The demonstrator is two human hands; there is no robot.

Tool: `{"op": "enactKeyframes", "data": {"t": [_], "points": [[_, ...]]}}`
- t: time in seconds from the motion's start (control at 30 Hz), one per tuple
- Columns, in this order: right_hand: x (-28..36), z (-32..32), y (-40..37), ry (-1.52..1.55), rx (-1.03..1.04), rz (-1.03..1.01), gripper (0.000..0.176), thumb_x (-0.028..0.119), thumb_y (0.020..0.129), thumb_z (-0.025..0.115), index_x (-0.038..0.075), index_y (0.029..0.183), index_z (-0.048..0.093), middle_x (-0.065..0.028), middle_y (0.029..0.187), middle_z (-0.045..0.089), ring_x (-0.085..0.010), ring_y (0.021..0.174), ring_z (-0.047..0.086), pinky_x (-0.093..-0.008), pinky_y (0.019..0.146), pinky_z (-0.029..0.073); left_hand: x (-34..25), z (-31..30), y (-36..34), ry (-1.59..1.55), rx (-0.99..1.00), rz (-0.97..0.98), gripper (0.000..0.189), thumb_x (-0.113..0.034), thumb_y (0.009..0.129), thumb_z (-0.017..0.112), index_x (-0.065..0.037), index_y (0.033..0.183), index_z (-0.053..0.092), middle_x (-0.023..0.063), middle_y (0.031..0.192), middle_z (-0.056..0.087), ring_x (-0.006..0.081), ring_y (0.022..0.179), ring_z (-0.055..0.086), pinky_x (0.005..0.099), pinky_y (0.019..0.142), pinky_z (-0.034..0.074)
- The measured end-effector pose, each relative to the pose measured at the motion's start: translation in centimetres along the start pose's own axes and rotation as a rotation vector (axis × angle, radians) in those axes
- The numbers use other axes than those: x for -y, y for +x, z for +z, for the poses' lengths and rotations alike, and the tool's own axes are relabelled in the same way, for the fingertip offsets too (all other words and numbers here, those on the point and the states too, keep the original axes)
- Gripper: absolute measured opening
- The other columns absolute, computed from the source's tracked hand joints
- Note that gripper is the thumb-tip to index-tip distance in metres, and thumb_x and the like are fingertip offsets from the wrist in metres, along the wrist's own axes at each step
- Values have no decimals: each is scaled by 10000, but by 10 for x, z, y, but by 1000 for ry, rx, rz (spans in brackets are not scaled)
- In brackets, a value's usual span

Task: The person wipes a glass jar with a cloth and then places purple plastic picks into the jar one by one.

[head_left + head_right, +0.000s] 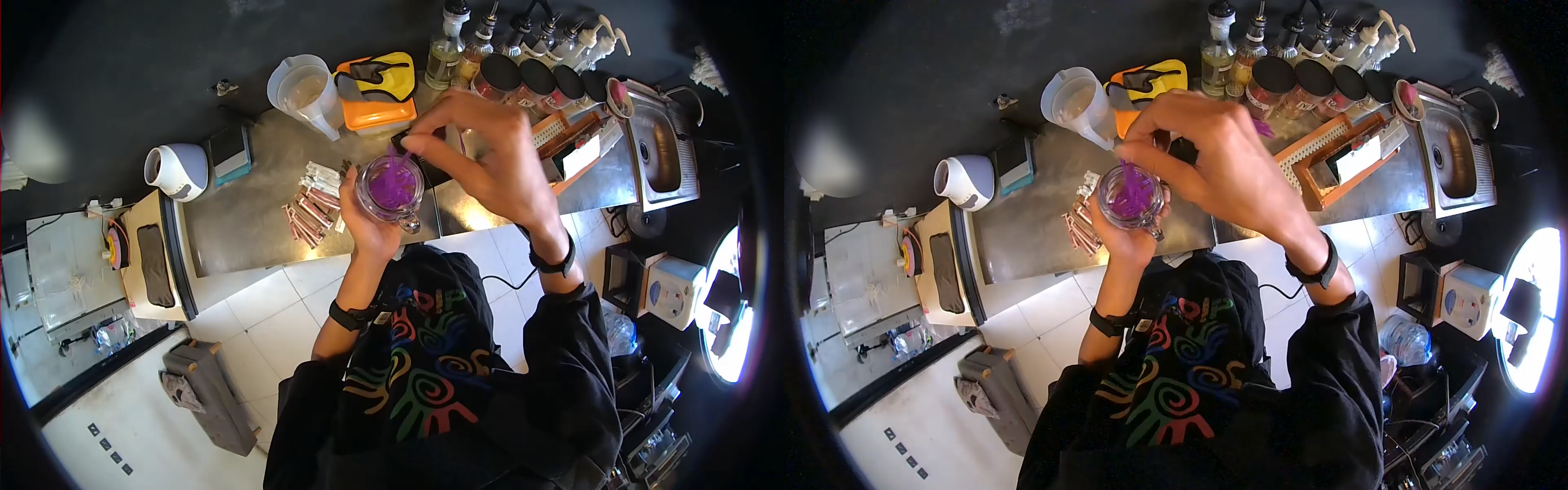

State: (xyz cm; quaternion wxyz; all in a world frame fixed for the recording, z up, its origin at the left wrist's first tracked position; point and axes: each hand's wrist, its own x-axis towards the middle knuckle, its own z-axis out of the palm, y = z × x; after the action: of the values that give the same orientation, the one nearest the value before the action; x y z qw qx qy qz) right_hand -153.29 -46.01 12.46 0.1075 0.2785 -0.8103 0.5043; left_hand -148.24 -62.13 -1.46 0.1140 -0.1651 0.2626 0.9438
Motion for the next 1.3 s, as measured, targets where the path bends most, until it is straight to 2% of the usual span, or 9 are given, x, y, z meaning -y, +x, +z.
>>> {"op": "enactKeyframes", "data": {"t": [0.03, 0.4, 0.43, 0.5, 0.67, 0.73, 0.97, 1.07, 1.3], "points": [[10, -3, 1, 6, -42, -11, 131, 99, 777, 712, -11, 813, 652, -106, 756, 656, -271, 690, 629, -344, 672, 499, 0, -1, -2, -2, -3, 0, 524, -525, 917, 366, -78, 1106, 564, 86, 964, 647, 211, 824, 657, 394, 590, 560], [10, 5, -1, 23, 121, -30, 127, 96, 789, 696, 2, 863, 653, -116, 789, 664, -266, 712, 648, -336, 675, 507, -5, 8, -8, -13, -29, 93, 493, -502, 923, 392, -74, 1078, 581, 68, 1003, 645, 186, 951, 627, 338, 838, 517], [10, 4, -1, 25, 124, -33, 127, 96, 789, 696, 2, 863, 653, -116, 789, 664, -266, 712, 648, -336, 675, 507, -4, 4, -5, -15, -31, 98, 493, -502, 923, 392, -74, 1078, 581, 68, 1003, 645, 186, 951, 627, 338, 838, 517], [11, 2, 0, 43, 26, 42, 131, 105, 803, 696, 2, 872, 654, -112, 796, 671, -233, 731, 665, -312, 677, 511, -3, -1, -1, 97, -92, 45, 649, -608, 896, 262, -68, 1104, 557, 84, 961, 642, 232, 771, 642, 296, 546, 508], [-1, 5, 1, 139, 105, 105, 145, 120, 826, 689, -2, 891, 647, -96, 804, 679, -193, 738, 674, -296, 677, 513, -8, 7, -9, 29, -67, 14, 704, -630, 889, 233, -51, 1134, 549, 110, 1001, 631, 273, 821, 629, 337, 624, 506], [-9, 11, -1, 167, 88, 0, 140, 109, 839, 674, -2, 907, 625, -93, 811, 679, -209, 739, 679, -300, 686, 517, -8, 8, -8, 13, -83, -2, 709, -634, 888, 228, -53, 1138, 549, 109, 1004, 629, 270, 833, 626, 348, 639, 502], [-2, 10, -3, 133, 112, 79, 142, 87, 852, 651, -13, 924, 580, -102, 854, 676, -264, 814, 691, -330, 711, 528, -8, 7, -7, 24, -38, 17, 690, -625, 896, 225, -61, 1129, 549, 114, 966, 629, 275, 816, 622, 358, 613, 482], [-8, 13, -3, 121, 96, -71, 136, 89, 858, 647, -11, 920, 579, -108, 856, 674, -268, 837, 691, -325, 709, 529, -9, 9, -7, 26, -52, 17, 684, -622, 897, 228, -63, 1127, 549, 121, 954, 630, 276, 814, 621, 354, 607, 480], [-9, 17, -11, 185, 76, 90, 144, 69, 872, 629, -23, 933, 537, -127, 814, 666, -255, 779, 699, -300, 661, 526, -9, 9, -7, 38, -78, 29, 695, -627, 896, 226, -60, 1143, 545, 125, 968, 633, 274, 814, 622, 351, 612, 483]]}}
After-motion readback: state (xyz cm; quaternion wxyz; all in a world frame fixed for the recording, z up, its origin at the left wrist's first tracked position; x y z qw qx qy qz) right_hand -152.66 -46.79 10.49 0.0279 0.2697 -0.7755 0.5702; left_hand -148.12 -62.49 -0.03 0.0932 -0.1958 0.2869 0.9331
